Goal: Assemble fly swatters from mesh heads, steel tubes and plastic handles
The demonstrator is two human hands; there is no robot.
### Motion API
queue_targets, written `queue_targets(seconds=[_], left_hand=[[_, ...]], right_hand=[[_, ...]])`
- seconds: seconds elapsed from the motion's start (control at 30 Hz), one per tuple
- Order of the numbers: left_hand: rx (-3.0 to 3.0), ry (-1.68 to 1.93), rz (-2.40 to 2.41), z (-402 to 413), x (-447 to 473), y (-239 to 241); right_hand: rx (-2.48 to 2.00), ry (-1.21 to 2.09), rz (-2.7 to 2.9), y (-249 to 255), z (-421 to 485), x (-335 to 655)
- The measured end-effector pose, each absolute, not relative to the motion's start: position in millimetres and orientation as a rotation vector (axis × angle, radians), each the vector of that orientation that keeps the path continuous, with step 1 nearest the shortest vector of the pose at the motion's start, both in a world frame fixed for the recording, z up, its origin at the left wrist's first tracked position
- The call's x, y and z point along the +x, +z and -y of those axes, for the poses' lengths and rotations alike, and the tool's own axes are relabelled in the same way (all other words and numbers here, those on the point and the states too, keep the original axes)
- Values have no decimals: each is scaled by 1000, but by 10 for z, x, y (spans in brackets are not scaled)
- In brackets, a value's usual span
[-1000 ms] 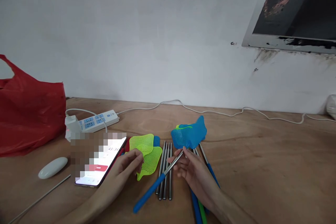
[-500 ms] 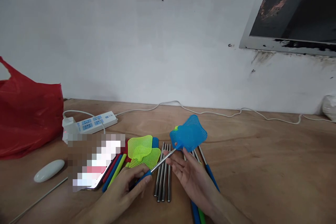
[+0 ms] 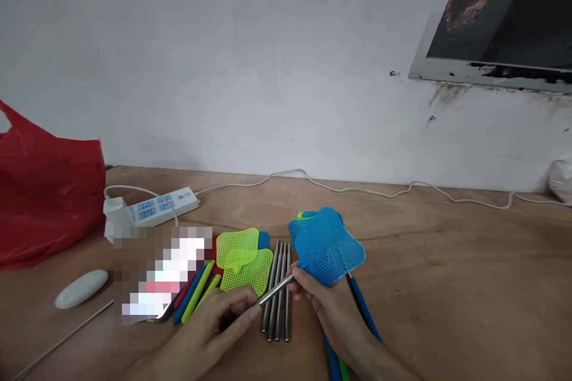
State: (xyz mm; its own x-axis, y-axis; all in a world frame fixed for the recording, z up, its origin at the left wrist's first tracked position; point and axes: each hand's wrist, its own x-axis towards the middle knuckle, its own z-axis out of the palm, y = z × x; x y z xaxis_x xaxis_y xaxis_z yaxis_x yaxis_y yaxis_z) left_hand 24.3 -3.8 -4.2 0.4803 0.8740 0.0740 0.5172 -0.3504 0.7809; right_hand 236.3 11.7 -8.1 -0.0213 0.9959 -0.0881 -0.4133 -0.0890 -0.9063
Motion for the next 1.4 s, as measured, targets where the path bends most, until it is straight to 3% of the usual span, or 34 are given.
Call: queue_targets(seconds=[0.33, 1.4], left_hand=[[2065, 681, -1114, 31, 241, 22], [2140, 653, -1234, 54, 229, -91]], right_hand=[[-1020, 1280, 776, -80, -91, 2383], [-825, 1211, 462, 87, -309, 2632]])
